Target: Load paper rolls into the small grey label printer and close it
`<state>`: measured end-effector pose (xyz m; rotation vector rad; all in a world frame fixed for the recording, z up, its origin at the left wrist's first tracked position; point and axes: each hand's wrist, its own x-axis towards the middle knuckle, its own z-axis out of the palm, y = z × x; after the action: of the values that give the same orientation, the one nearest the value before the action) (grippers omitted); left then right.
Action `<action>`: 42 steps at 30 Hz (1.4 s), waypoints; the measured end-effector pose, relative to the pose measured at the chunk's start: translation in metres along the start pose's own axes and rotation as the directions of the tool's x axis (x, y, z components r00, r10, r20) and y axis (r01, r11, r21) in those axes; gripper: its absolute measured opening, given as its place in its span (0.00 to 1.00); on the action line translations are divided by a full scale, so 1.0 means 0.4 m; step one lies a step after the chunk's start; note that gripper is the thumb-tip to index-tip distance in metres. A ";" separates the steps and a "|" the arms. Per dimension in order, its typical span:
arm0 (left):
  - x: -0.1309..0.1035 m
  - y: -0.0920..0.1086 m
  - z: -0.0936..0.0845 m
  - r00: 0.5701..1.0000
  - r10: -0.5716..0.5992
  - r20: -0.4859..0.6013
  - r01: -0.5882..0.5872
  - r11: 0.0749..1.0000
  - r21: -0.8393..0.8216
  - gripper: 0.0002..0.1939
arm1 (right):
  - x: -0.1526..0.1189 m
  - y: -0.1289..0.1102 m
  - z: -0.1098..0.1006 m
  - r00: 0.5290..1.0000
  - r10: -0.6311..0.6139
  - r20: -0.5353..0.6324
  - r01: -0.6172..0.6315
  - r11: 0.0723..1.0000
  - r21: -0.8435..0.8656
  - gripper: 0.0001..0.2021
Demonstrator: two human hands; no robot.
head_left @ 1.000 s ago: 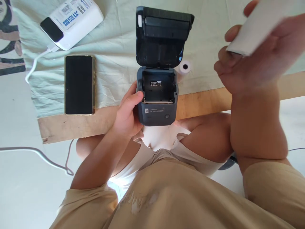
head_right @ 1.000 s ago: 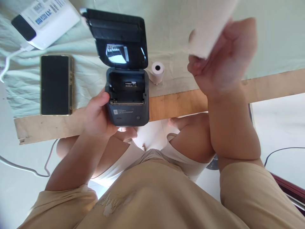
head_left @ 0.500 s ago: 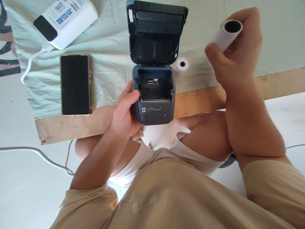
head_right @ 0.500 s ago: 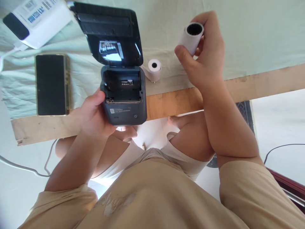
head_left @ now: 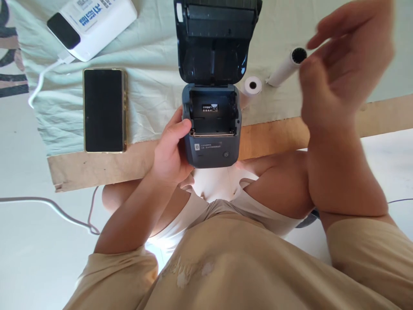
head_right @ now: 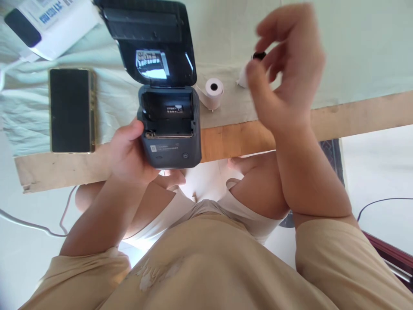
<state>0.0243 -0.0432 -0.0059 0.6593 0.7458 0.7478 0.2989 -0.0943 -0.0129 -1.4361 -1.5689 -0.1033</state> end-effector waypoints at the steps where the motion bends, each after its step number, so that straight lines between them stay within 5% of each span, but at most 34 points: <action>1: -0.001 0.001 0.000 1.000 -0.011 -0.004 0.011 1.000 0.006 0.12 | -0.006 -0.016 0.013 0.996 -0.004 0.089 0.003 1.000 0.002 0.21; 4: -0.002 0.002 0.002 1.000 -0.011 -0.021 0.012 1.000 0.009 0.14 | -0.021 -0.051 0.058 0.945 0.047 0.323 -0.033 0.998 -0.051 0.27; 8: 0.001 0.003 0.004 1.000 -0.012 -0.013 0.012 1.000 -0.014 0.15 | -0.029 -0.069 0.097 0.886 0.163 0.434 -0.132 0.986 -0.101 0.27; 12: 0.002 0.001 0.005 1.000 -0.022 -0.013 0.022 0.999 -0.028 0.16 | -0.029 -0.060 0.111 0.897 0.169 0.408 -0.148 0.985 -0.083 0.24; 15: 0.001 -0.006 -0.001 1.000 0.005 -0.011 -0.005 1.000 -0.031 0.14 | -0.026 -0.042 0.117 0.927 0.162 0.337 -0.168 0.986 -0.010 0.31; 18: 0.002 -0.013 -0.010 1.000 0.030 -0.001 -0.030 1.000 0.007 0.15 | -0.016 -0.020 0.116 0.921 0.310 0.235 -0.356 0.914 0.192 0.35; 23: 0.004 -0.015 -0.015 0.999 0.034 0.004 -0.034 0.997 0.069 0.18 | -0.008 0.012 0.106 0.634 0.652 0.415 -0.771 0.497 0.398 0.26; 25: 0.005 -0.014 -0.012 1.000 0.025 0.003 -0.025 0.997 0.070 0.17 | -0.004 -0.002 0.098 0.596 0.665 0.450 -0.802 0.464 0.376 0.25; 28: 0.004 -0.010 -0.006 1.000 0.021 -0.007 -0.021 0.999 0.035 0.16 | 0.008 -0.068 0.077 0.749 0.596 0.290 -0.663 0.668 0.338 0.28; 30: 0.002 -0.007 -0.002 1.000 0.016 -0.022 -0.016 1.000 0.019 0.14 | 0.018 -0.119 0.065 0.890 0.444 0.103 -0.455 0.852 0.258 0.25; 32: 0.001 -0.006 0.000 1.000 0.008 -0.023 -0.007 1.000 0.015 0.13 | 0.019 -0.152 0.062 0.979 0.199 0.039 -0.203 0.961 0.188 0.21; 35: 0.000 -0.010 0.000 0.999 0.035 -0.002 -0.035 0.999 -0.001 0.12 | 0.005 -0.167 0.077 0.994 -0.026 0.105 0.007 0.984 0.178 0.19; 38: -0.002 -0.016 -0.001 0.996 0.093 -0.014 -0.093 0.996 0.014 0.08 | -0.010 -0.173 0.095 0.962 0.074 0.262 -0.093 0.994 0.061 0.13; 42: -0.006 -0.018 -0.003 0.997 0.082 0.004 -0.082 0.994 0.074 0.11 | -0.010 -0.188 0.101 0.969 0.032 0.245 -0.037 0.999 0.017 0.06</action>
<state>0.0248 -0.0489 -0.0109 0.7614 0.7522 0.7983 0.2147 -0.0943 0.0020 -1.5031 -1.7371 0.1162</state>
